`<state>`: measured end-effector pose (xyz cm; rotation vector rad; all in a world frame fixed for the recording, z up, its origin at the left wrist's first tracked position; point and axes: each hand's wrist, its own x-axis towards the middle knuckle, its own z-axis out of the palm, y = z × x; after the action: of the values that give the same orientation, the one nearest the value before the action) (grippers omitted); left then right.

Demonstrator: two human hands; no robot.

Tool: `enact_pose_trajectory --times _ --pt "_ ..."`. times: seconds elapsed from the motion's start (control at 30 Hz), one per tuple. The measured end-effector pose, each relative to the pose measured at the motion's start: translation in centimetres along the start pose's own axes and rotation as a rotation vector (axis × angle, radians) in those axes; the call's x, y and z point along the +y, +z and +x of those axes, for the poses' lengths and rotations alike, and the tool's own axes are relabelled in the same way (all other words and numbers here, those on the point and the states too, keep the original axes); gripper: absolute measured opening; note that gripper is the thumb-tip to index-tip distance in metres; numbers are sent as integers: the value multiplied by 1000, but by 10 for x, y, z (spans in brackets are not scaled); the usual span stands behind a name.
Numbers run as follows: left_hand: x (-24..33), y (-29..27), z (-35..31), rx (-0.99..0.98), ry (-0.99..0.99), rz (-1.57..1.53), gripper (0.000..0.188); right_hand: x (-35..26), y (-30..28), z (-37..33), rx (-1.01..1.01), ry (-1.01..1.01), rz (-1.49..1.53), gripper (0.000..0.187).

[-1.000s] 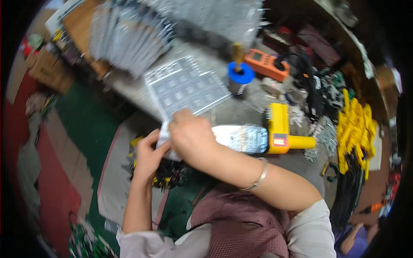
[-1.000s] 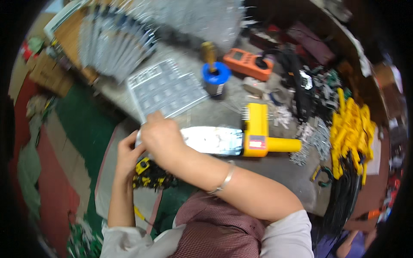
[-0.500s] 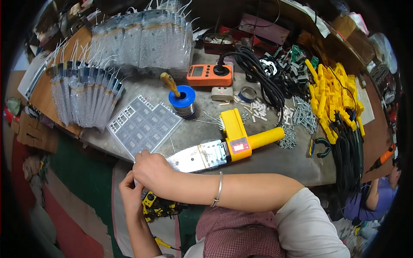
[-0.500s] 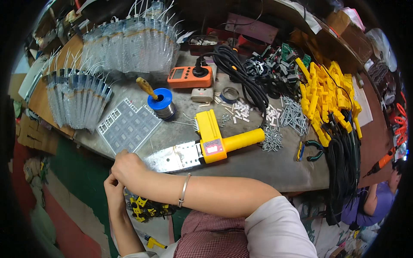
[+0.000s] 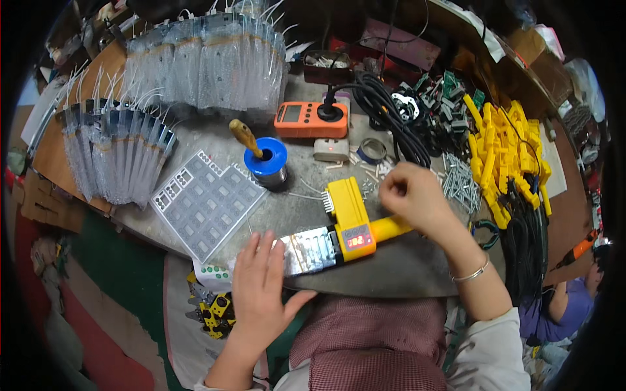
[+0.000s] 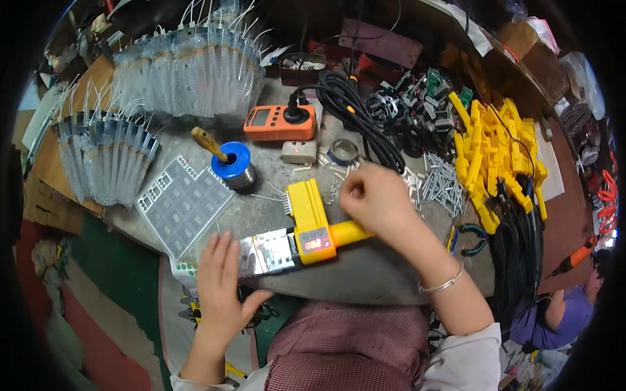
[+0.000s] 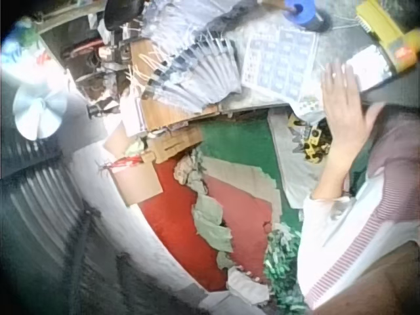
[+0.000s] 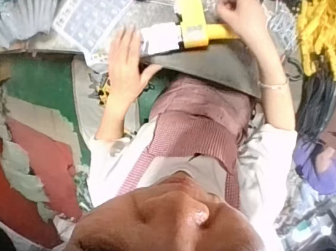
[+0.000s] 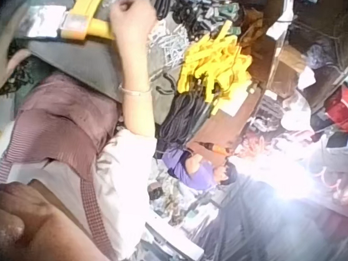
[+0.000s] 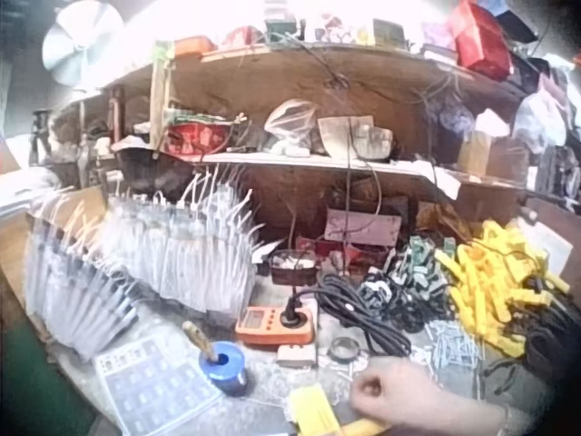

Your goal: Assembling a handheld electronic device by soldering wires to a circuit board and securing the plastic casing with screws.

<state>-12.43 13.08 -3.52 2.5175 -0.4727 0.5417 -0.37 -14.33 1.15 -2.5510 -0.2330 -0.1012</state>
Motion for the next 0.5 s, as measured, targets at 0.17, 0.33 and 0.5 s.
enact_pose_trajectory --times 0.17,0.33,0.5 --pt "9 18 24 -280 22 40 97 -3 11 -3 -137 -96 -2 13" --pt "8 24 20 -265 -22 77 93 -4 7 -7 -237 -98 121 11" --pt "3 30 18 -280 2 106 92 -12 -7 -17 -218 -264 16 11"
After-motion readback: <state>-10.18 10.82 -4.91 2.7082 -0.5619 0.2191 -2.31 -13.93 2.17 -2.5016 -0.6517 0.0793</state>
